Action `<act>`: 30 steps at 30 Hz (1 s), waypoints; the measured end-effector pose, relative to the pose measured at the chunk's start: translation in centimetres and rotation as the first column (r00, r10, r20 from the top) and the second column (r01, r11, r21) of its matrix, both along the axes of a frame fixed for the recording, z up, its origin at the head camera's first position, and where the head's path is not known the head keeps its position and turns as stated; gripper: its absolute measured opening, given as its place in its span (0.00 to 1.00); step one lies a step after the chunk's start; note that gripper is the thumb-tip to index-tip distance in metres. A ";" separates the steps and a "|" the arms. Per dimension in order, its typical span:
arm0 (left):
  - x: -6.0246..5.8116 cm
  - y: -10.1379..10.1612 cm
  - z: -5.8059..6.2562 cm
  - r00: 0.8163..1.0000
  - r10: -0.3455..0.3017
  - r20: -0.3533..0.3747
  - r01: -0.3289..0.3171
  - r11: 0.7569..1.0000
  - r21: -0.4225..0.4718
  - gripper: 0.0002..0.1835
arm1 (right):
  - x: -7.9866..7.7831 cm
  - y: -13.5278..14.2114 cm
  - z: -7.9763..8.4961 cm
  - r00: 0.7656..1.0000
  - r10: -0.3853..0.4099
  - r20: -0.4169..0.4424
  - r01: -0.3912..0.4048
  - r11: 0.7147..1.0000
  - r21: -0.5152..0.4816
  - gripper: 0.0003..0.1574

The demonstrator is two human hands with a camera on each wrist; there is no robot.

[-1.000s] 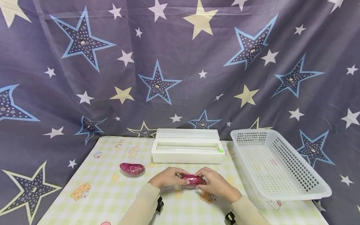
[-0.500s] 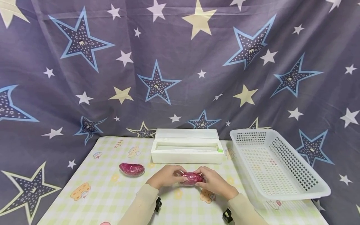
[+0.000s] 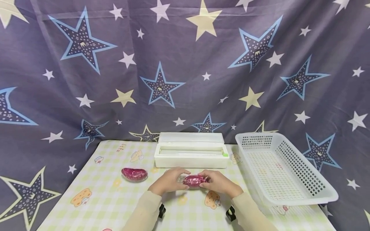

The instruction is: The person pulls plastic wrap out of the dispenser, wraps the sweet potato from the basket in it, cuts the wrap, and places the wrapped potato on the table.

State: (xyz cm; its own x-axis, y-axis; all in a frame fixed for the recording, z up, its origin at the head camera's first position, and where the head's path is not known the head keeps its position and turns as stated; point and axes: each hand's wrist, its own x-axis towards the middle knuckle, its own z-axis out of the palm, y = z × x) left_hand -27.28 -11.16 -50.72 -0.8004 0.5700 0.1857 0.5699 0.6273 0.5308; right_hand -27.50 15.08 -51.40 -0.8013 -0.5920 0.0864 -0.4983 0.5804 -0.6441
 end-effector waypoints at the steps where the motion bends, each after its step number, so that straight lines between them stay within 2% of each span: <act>1: 0.2 0.3 0.3 0.999 0.008 -0.033 -0.008 1.000 0.001 0.29 | -0.1 0.0 0.0 1.000 0.001 0.003 -0.001 1.000 -0.004 0.24; 4: 0.6 1.4 0.9 0.996 0.001 -0.090 0.002 1.000 0.024 0.23 | -0.2 0.0 0.1 1.000 -0.006 0.016 0.006 1.000 -0.013 0.22; 7: 1.1 2.4 1.2 0.995 -0.023 -0.100 0.025 1.000 0.019 0.21 | -0.3 0.0 0.1 0.999 -0.016 0.045 0.017 1.000 -0.021 0.19; 10: 1.5 2.9 1.0 0.995 0.011 -0.096 -0.014 0.999 -0.032 0.22 | -0.5 -0.1 0.2 0.996 -0.016 0.083 0.019 0.999 -0.036 0.17; 12: 1.7 3.0 0.8 0.994 0.050 -0.101 -0.057 0.996 -0.068 0.24 | -0.6 -0.1 0.2 0.994 -0.013 0.105 0.017 0.999 -0.039 0.16; 15: 1.9 3.0 0.5 0.992 0.080 -0.097 -0.089 0.992 -0.091 0.26 | -0.7 -0.1 0.2 0.991 -0.006 0.132 0.012 0.999 -0.043 0.17; 22: 1.9 3.1 0.4 0.988 0.084 -0.129 -0.099 0.989 -0.112 0.22 | -0.5 0.0 0.4 0.990 0.019 0.141 -0.015 0.999 -0.033 0.15; 30: 2.0 2.9 0.4 0.984 0.082 -0.158 -0.101 0.988 -0.119 0.19 | 0.2 0.5 0.5 0.971 0.070 0.227 -0.057 0.996 -0.062 0.09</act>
